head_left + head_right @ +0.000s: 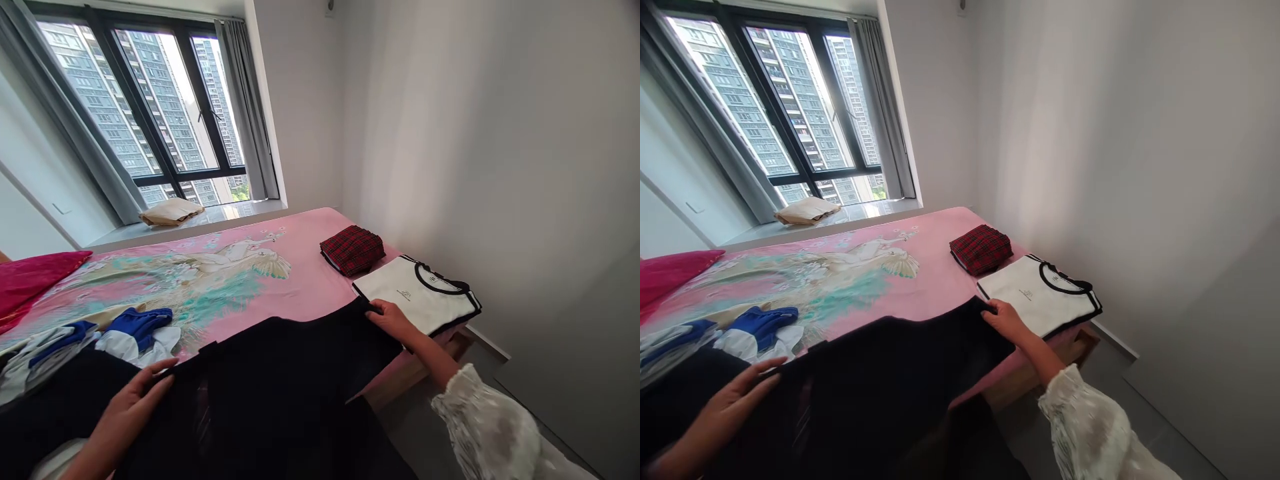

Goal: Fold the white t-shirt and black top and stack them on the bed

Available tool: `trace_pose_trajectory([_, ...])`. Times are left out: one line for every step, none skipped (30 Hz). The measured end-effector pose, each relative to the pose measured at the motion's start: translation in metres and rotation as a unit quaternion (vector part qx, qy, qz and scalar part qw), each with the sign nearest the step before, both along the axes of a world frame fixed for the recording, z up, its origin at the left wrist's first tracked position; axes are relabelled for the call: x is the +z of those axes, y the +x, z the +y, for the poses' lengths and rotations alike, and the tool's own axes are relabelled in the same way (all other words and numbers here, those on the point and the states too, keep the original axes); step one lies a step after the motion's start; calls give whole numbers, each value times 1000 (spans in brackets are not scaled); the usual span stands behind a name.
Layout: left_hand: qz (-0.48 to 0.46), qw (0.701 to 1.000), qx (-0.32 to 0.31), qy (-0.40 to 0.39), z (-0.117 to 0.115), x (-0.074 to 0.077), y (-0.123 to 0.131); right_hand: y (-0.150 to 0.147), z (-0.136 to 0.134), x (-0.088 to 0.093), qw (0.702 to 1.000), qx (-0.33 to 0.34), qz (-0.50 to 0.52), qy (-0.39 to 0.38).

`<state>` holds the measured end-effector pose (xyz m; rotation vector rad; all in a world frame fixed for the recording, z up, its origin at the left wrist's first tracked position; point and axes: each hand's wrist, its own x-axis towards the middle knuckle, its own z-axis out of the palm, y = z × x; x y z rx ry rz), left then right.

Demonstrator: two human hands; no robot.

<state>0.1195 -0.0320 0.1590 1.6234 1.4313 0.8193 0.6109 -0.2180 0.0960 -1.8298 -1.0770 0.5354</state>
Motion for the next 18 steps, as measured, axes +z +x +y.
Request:
trace_pose_trajectory([-14, 997, -21, -78, 9, -18, 7, 1, 4, -12, 1000, -14, -11, -25])
trace_pose_trajectory([-17, 993, -23, -119, 17, -37, 12, 2, 8, -24, 999, -28, -21, -42])
trace_pose_trajectory([2, 992, -6, -128, 22, -56, 14, 3, 10, -35, 997, -37, -29, -54])
trace_pose_trajectory([37, 993, 20, -106, 26, -73, 14, 4, 11, -44, 996, -44, -40, -65])
trace_pose_trajectory([73, 994, 36, -77, 29, -87, 12, 4, 11, -51, 995, -46, -51, -74])
trace_pose_trajectory([104, 992, 43, -51, 30, -99, 9, 4, 10, -56, 994, -45, -64, -79])
trace_pose_trajectory([120, 991, 42, -31, 32, -108, 5, 4, 8, -60, 993, -42, -77, -81])
trace_pose_trajectory([124, 991, 38, -22, 33, -114, 1, 4, 8, -61, 992, -39, -90, -81])
trace_pose_trajectory([124, 991, 38, -22, 34, -119, -2, 3, 7, -62, 991, -36, -104, -81])
trace_pose_trajectory([122, 991, 41, -25, 36, -122, -5, 2, 8, -62, 989, -35, -117, -82])
trace_pose_trajectory([124, 991, 46, -28, 37, -124, -6, 1, 10, -62, 987, -35, -129, -86])
trace_pose_trajectory([131, 989, 54, -31, 39, -124, -5, -1, 12, -62, 985, -37, -139, -91])
trace_pose_trajectory([143, 987, 62, -34, 40, -124, -4, -3, 15, -62, 983, -40, -148, -98])
trace_pose_trajectory([156, 984, 73, -37, 41, -123, -1, -5, 18, -63, 981, -43, -157, -107])
trace_pose_trajectory([165, 982, 83, -43, 40, -121, 1, -7, 20, -64, 978, -46, -167, -114])
trace_pose_trajectory([168, 980, 91, -52, 39, -118, 4, -8, 22, -65, 976, -48, -176, -119])
trace_pose_trajectory([161, 980, 95, -63, 37, -115, 7, -10, 22, -66, 974, -50, -185, -123])
trace_pose_trajectory([143, 983, 95, -71, 34, -112, 9, -11, 21, -67, 972, -50, -193, -124])
